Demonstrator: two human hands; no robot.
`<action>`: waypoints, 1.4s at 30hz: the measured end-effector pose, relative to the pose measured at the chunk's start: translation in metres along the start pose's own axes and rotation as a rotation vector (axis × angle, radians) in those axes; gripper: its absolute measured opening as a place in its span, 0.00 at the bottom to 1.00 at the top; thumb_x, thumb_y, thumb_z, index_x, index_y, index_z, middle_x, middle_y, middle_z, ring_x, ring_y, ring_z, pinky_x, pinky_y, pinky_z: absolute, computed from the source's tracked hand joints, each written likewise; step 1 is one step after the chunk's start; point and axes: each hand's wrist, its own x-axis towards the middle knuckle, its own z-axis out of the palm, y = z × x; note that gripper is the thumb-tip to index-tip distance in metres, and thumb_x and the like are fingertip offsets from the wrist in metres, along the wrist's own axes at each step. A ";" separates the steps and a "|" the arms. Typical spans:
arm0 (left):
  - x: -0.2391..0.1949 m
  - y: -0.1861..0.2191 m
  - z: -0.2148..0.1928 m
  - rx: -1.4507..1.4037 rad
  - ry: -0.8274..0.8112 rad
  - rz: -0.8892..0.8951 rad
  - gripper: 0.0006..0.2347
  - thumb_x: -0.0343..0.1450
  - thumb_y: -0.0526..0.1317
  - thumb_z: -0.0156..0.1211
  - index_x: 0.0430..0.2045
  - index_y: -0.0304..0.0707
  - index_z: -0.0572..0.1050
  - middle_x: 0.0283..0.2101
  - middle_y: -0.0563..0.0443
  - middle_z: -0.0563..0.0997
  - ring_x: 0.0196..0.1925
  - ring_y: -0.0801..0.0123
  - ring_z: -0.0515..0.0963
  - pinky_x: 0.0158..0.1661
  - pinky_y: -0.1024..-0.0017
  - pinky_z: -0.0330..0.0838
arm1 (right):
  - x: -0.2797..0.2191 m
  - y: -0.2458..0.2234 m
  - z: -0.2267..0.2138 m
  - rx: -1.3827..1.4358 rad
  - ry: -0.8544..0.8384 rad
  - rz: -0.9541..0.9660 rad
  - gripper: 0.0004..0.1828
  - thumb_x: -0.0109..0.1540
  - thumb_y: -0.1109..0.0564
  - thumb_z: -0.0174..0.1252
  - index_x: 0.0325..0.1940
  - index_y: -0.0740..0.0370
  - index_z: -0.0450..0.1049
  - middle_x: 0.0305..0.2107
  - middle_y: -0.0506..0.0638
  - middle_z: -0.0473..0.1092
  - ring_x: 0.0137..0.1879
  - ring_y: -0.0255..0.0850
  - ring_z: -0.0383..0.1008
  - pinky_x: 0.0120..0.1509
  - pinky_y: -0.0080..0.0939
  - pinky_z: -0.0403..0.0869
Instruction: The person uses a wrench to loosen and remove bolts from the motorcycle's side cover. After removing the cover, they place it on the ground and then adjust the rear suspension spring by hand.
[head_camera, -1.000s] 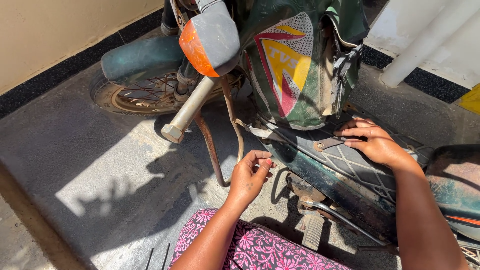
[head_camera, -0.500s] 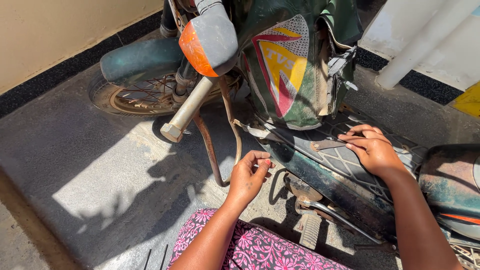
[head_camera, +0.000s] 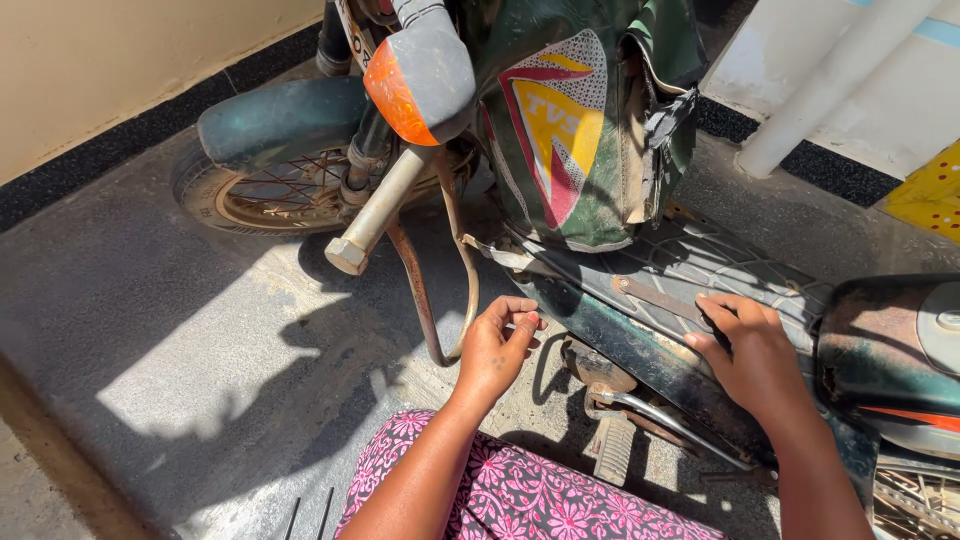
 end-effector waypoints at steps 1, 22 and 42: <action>0.000 0.000 0.000 -0.002 0.000 0.003 0.11 0.75 0.40 0.56 0.47 0.34 0.76 0.37 0.53 0.85 0.33 0.76 0.84 0.33 0.78 0.77 | -0.008 -0.001 -0.001 -0.003 0.002 -0.001 0.22 0.56 0.52 0.66 0.54 0.55 0.80 0.50 0.52 0.73 0.57 0.54 0.70 0.60 0.52 0.70; -0.008 -0.002 0.010 0.053 0.029 0.019 0.10 0.74 0.39 0.57 0.45 0.33 0.77 0.36 0.53 0.86 0.31 0.77 0.84 0.30 0.79 0.76 | 0.001 -0.159 -0.003 -0.021 0.177 -0.102 0.25 0.56 0.45 0.68 0.48 0.66 0.78 0.31 0.55 0.68 0.35 0.48 0.75 0.33 0.43 0.75; 0.026 -0.023 -0.016 -0.335 0.200 -0.095 0.18 0.76 0.46 0.51 0.57 0.36 0.71 0.49 0.51 0.80 0.42 0.72 0.80 0.37 0.72 0.80 | 0.123 -0.181 0.075 -0.362 0.154 -0.287 0.14 0.50 0.45 0.66 0.25 0.54 0.73 0.20 0.47 0.71 0.25 0.39 0.76 0.24 0.38 0.70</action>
